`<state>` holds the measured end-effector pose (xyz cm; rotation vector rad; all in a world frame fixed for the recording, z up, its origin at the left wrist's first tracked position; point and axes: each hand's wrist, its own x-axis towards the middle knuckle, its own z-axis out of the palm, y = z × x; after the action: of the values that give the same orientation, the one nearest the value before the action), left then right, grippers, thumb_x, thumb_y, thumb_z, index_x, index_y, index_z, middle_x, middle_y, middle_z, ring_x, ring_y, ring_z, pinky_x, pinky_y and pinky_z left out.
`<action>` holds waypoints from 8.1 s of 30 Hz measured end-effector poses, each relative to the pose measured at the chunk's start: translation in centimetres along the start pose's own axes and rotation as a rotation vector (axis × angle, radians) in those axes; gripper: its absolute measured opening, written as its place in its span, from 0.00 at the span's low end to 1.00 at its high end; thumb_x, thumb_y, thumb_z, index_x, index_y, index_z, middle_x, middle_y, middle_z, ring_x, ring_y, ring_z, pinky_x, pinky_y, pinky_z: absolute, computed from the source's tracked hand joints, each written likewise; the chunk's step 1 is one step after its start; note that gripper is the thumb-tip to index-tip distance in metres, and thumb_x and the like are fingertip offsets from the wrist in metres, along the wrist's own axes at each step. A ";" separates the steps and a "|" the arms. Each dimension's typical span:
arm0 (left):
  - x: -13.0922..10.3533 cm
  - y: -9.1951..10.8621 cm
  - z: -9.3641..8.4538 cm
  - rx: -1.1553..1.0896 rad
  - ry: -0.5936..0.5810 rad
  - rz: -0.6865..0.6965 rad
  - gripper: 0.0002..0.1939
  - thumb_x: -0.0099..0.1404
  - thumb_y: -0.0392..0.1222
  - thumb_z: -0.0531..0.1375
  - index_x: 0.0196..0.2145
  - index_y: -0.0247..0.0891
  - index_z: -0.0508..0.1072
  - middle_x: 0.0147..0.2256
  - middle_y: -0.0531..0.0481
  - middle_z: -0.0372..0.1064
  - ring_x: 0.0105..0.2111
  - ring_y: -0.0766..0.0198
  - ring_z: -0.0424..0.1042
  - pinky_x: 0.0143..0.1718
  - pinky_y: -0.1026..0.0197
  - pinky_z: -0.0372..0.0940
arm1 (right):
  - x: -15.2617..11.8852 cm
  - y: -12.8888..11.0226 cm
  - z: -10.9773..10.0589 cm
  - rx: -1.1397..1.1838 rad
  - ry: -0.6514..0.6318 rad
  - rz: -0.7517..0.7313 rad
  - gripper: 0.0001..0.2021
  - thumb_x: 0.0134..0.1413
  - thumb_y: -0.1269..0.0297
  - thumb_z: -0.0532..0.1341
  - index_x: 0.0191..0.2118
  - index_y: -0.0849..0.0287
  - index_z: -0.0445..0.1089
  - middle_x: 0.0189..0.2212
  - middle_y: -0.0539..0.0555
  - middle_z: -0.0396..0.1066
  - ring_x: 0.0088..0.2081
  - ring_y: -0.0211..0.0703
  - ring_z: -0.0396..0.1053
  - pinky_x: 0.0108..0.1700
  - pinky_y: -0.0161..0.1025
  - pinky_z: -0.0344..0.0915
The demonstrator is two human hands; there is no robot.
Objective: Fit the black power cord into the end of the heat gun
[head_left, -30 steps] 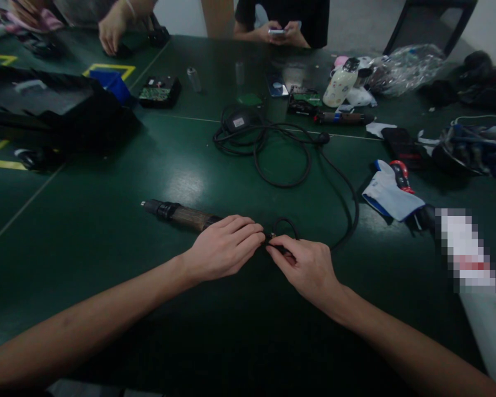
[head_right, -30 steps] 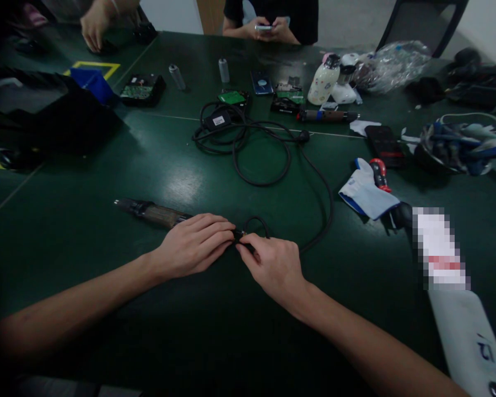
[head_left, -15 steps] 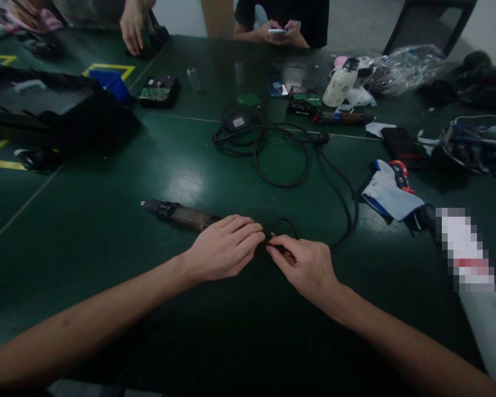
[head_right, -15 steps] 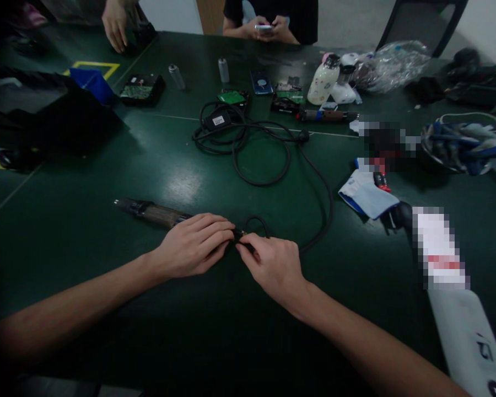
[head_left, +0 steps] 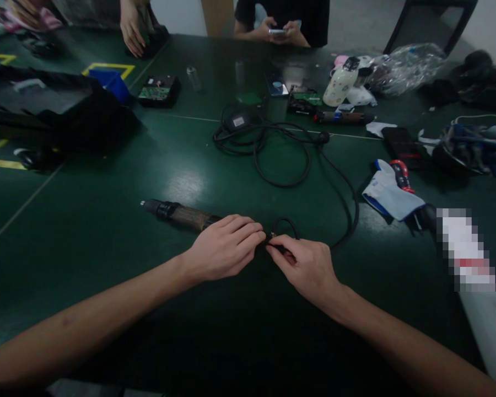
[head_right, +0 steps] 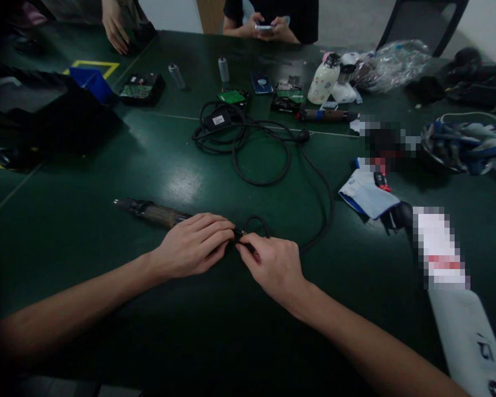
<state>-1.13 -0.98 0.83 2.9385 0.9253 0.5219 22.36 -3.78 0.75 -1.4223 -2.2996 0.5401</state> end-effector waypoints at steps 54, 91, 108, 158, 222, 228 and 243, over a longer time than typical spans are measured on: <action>-0.1 -0.1 0.1 -0.022 0.031 -0.008 0.10 0.74 0.40 0.56 0.50 0.35 0.71 0.53 0.43 0.72 0.54 0.55 0.71 0.56 0.51 0.67 | -0.1 0.0 0.1 0.011 0.002 0.006 0.09 0.68 0.57 0.61 0.46 0.52 0.77 0.30 0.47 0.79 0.27 0.36 0.73 0.32 0.36 0.59; -0.1 -0.1 0.0 -0.033 0.020 0.014 0.11 0.73 0.39 0.57 0.51 0.35 0.71 0.54 0.44 0.71 0.55 0.54 0.71 0.57 0.50 0.68 | -0.1 0.2 0.3 0.004 0.021 0.000 0.09 0.68 0.57 0.61 0.46 0.52 0.77 0.29 0.47 0.78 0.26 0.36 0.72 0.32 0.35 0.58; 0.0 0.0 0.0 -0.052 0.054 0.004 0.11 0.73 0.40 0.58 0.50 0.34 0.71 0.52 0.43 0.72 0.54 0.55 0.72 0.57 0.51 0.69 | -0.1 0.1 0.1 0.009 0.011 -0.001 0.10 0.69 0.57 0.60 0.46 0.53 0.77 0.30 0.48 0.79 0.26 0.36 0.72 0.31 0.35 0.59; -0.1 -0.1 0.2 -0.060 0.095 -0.002 0.09 0.74 0.39 0.58 0.48 0.35 0.72 0.50 0.42 0.73 0.52 0.56 0.73 0.55 0.50 0.71 | -0.1 0.1 0.2 -0.009 0.014 -0.001 0.10 0.69 0.56 0.60 0.46 0.52 0.77 0.30 0.48 0.79 0.26 0.37 0.72 0.31 0.35 0.59; -0.4 -0.2 -0.1 -0.088 0.075 0.045 0.10 0.73 0.38 0.59 0.50 0.33 0.72 0.54 0.43 0.71 0.55 0.55 0.70 0.58 0.51 0.69 | -0.1 0.1 0.2 0.007 0.022 -0.008 0.09 0.69 0.57 0.61 0.46 0.52 0.77 0.30 0.47 0.79 0.26 0.36 0.73 0.31 0.36 0.58; -0.4 -0.1 -0.2 -0.075 0.067 0.034 0.12 0.72 0.37 0.59 0.52 0.33 0.72 0.55 0.42 0.71 0.56 0.54 0.70 0.59 0.51 0.69 | 0.0 0.1 0.1 0.012 0.029 -0.028 0.08 0.68 0.58 0.62 0.46 0.51 0.77 0.32 0.47 0.80 0.27 0.37 0.74 0.31 0.37 0.60; -0.1 0.1 0.1 -0.039 -0.042 -0.023 0.10 0.76 0.37 0.55 0.51 0.38 0.72 0.58 0.47 0.70 0.58 0.56 0.69 0.60 0.50 0.65 | 0.0 0.3 0.2 0.148 0.007 -0.050 0.09 0.68 0.60 0.62 0.47 0.51 0.79 0.44 0.48 0.81 0.42 0.44 0.79 0.46 0.41 0.71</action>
<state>-1.10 -1.12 0.74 2.8882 0.9328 0.4701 22.51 -3.72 0.42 -1.2920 -2.2323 0.6742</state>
